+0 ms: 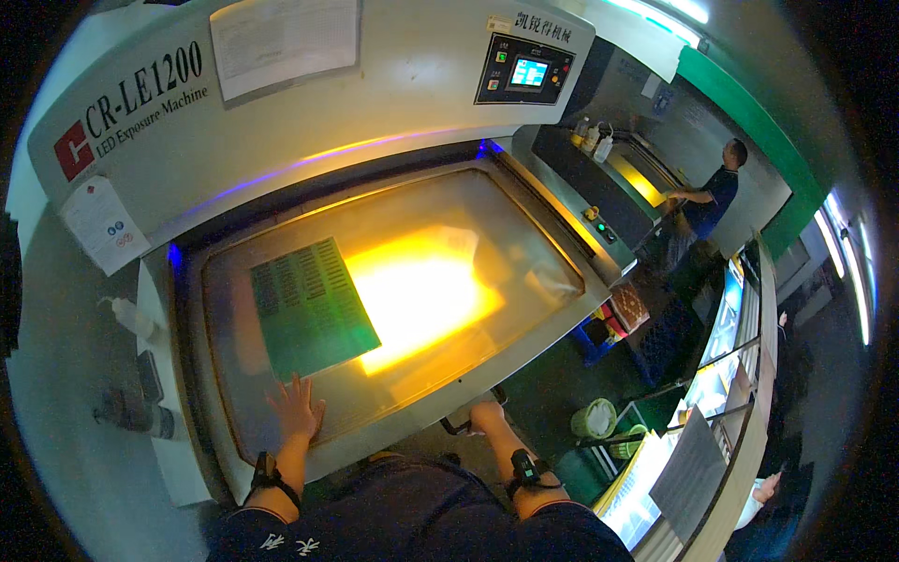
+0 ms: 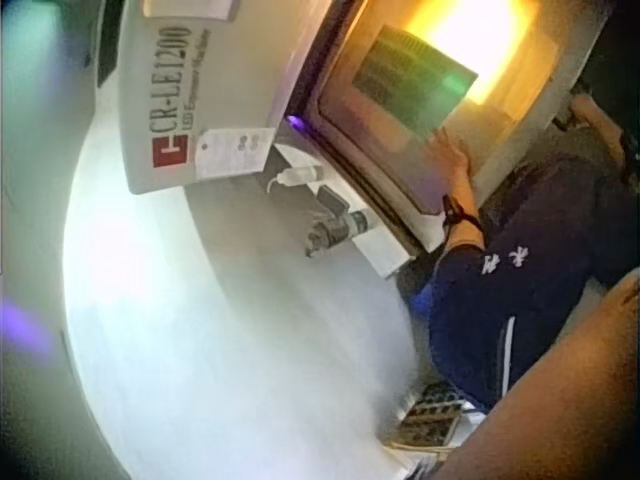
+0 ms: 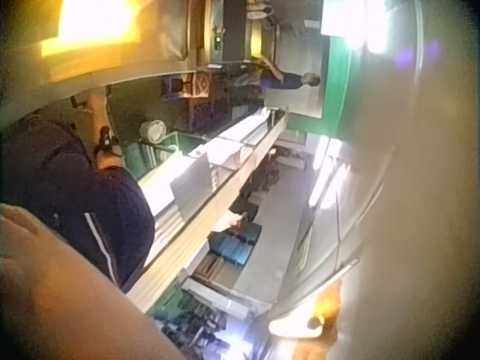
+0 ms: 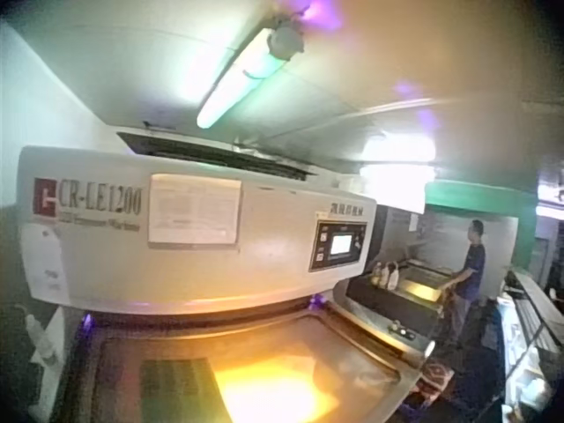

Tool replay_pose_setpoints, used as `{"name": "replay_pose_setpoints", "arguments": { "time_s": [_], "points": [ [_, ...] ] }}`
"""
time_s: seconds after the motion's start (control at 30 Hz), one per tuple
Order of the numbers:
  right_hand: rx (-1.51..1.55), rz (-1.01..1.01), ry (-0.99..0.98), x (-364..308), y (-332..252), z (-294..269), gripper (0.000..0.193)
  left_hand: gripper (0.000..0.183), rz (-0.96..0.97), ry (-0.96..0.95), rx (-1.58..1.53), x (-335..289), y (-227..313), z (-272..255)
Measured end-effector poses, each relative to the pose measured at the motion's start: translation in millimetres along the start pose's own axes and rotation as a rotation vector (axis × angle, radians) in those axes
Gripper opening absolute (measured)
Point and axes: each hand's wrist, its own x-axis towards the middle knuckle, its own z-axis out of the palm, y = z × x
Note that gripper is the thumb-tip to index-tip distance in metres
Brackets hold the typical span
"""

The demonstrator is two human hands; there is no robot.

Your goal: Operating an LED exposure machine to process circuit board panels, involving loading panels, leveling them with a squeegee, and unloading.

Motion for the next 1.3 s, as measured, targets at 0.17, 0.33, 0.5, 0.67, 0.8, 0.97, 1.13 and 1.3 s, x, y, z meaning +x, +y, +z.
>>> {"name": "replay_pose_setpoints", "arguments": {
  "time_s": [0.17,0.33,0.5,0.67,0.8,0.97,1.13,1.3],
  "points": [
    [-0.030,0.004,0.023,4.4,-3.2,7.0,0.050,0.070,-0.050,-0.052,-0.055,0.3,0.7,3.0],
    [0.037,0.009,0.196,8.7,1.8,25.8,0.042,0.071,-0.040,0.050,-0.063,-0.2,2.1,24.5],
    [0.236,-0.255,0.494,-9.4,17.8,29.2,0.041,0.077,-0.086,-0.023,0.034,3.9,3.7,35.0],
    [0.974,-0.516,0.629,-35.6,44.8,25.6,0.038,0.120,-0.388,-0.292,-0.183,30.8,72.4,34.7],
    [0.975,-0.406,0.133,-38.2,84.3,55.3,0.029,0.152,-0.488,-0.595,-0.364,52.5,206.8,14.7],
    [0.649,-0.381,-0.065,17.4,127.3,78.3,0.050,0.157,-0.602,-0.526,-0.222,63.9,235.4,44.2],
    [0.304,-0.165,0.204,124.9,149.7,88.3,0.054,0.158,-0.579,-0.423,-0.159,59.5,237.5,40.9],
    [0.307,-0.105,0.419,211.9,175.2,114.2,0.051,0.159,-0.580,-0.449,-0.176,64.3,246.8,42.1]
  ]
}}
